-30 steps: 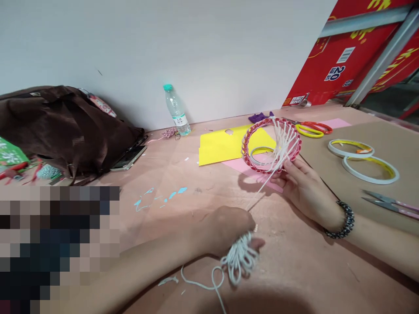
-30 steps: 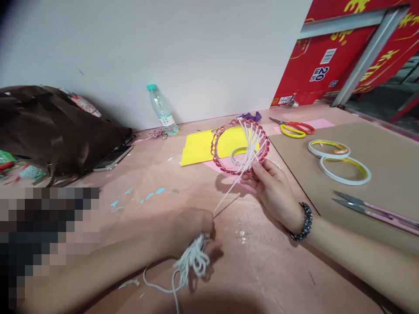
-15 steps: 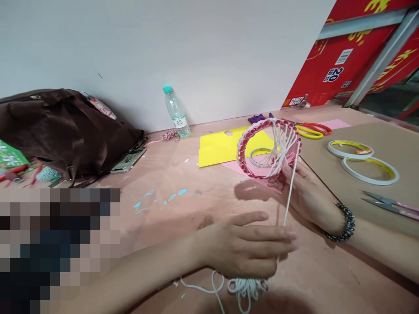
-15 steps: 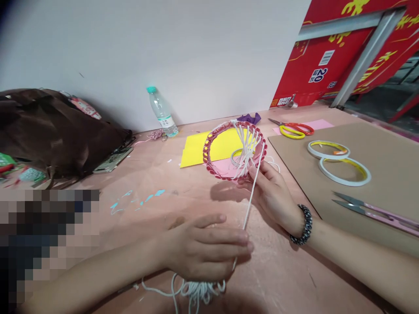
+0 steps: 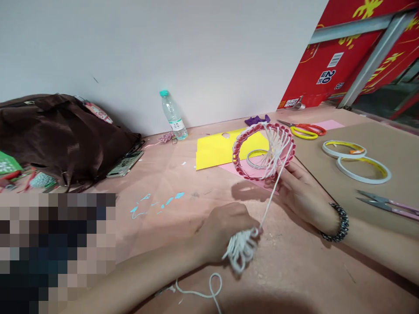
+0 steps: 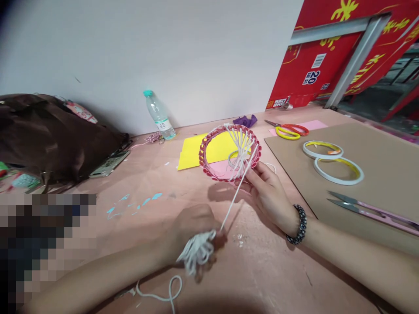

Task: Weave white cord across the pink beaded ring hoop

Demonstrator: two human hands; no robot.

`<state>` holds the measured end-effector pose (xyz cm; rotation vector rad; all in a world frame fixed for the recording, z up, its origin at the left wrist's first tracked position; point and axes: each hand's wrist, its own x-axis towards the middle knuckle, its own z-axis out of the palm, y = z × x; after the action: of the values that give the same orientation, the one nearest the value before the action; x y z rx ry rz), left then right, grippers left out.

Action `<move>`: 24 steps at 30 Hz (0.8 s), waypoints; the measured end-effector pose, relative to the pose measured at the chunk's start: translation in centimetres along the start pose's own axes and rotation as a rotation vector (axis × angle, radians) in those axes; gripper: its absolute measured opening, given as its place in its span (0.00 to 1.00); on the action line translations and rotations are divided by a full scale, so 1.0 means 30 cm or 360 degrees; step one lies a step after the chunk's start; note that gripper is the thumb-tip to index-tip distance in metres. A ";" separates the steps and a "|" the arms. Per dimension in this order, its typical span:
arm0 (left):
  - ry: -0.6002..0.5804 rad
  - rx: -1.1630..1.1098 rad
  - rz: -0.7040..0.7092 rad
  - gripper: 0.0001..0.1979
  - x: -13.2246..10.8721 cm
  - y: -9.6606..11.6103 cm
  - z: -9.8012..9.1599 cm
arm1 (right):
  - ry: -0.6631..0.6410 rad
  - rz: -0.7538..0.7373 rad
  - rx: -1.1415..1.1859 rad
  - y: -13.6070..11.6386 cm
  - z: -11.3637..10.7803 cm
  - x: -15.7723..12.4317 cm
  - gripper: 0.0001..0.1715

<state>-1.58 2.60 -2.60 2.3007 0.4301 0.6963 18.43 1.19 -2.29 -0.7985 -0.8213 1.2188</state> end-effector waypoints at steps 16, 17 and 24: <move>-0.0018 -0.0297 -0.0447 0.17 0.026 0.005 0.005 | 0.0004 -0.0073 -0.0177 0.000 -0.005 -0.001 0.13; -0.0039 -0.0253 -0.0408 0.15 0.027 0.007 0.007 | 0.0016 -0.0111 -0.0211 0.006 -0.012 0.000 0.13; 0.0045 0.0316 0.0361 0.03 -0.004 0.020 0.000 | 0.0099 -0.0153 -0.0398 0.005 -0.012 -0.019 0.12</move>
<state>-1.60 2.10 -2.22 2.5565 0.2626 0.8290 18.59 0.62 -2.65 -0.9827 -0.9624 1.0129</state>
